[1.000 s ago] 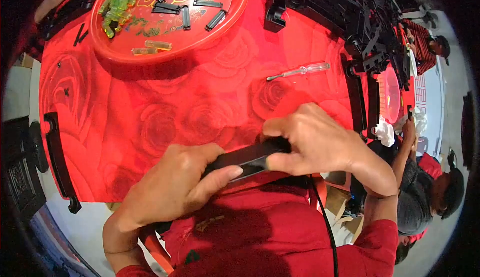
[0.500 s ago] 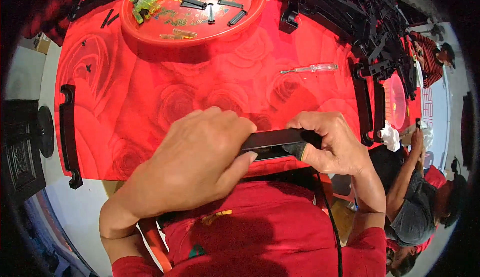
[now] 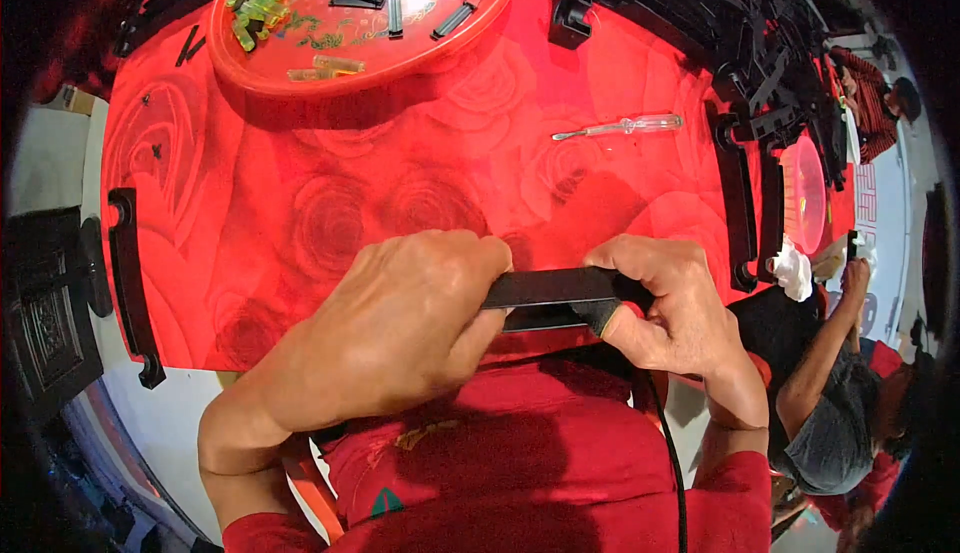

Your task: The person assembles spirit levels by inserting level vials and plastic components into black housings by hand.

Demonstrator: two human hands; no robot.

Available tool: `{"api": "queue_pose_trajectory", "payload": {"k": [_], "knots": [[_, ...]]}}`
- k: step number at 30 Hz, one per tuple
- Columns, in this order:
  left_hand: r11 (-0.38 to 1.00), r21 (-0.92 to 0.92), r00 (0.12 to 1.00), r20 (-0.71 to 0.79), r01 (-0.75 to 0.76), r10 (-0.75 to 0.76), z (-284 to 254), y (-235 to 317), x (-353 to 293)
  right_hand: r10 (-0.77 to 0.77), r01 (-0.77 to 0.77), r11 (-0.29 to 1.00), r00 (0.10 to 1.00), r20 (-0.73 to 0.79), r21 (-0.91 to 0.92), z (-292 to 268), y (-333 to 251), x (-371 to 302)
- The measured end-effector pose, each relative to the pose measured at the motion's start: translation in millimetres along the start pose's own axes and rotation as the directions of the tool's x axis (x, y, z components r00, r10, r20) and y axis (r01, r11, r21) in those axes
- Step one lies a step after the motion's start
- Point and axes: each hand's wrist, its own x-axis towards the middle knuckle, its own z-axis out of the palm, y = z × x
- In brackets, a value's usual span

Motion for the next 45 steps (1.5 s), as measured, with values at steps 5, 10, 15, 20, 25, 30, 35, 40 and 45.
{"api": "queue_pose_trajectory", "payload": {"k": [5,10,15,20,25,30,35,40,45], "knots": [[1.000,0.000,0.999,0.052,0.002,-0.002,6,-1,9,0.096,-0.094,0.994,0.995,0.039,-0.048,-1,7,0],[0.998,0.041,0.987,0.151,0.041,-0.046,4,6,12,0.189,-0.187,0.982,0.978,0.088,-0.029,-7,8,-1],[0.978,0.167,0.992,0.041,-0.123,0.118,-30,12,0,0.293,-0.297,0.954,0.952,0.087,0.041,-14,15,-3],[0.959,0.193,0.973,-0.063,-0.207,0.223,-5,-25,-4,0.231,-0.220,0.970,0.965,0.126,-0.100,-18,20,0],[0.947,0.143,0.938,-0.154,-0.289,0.310,9,-35,-4,0.076,-0.059,0.989,0.990,0.121,-0.138,-17,15,14],[0.937,0.159,0.909,-0.238,-0.311,0.342,19,-39,-5,0.150,-0.091,0.976,0.940,0.306,-0.200,-27,1,35],[0.909,0.204,0.857,-0.309,-0.362,0.411,25,-40,0,0.167,-0.103,0.970,0.942,0.293,-0.220,-24,5,38],[0.905,0.199,0.836,-0.347,-0.376,0.424,27,-42,-3,0.181,-0.106,0.954,0.950,0.255,-0.281,-20,-7,46],[0.902,0.236,0.842,-0.334,-0.362,0.425,26,-43,-6,0.124,-0.032,0.935,0.963,0.240,-0.353,-12,-11,50]]}}
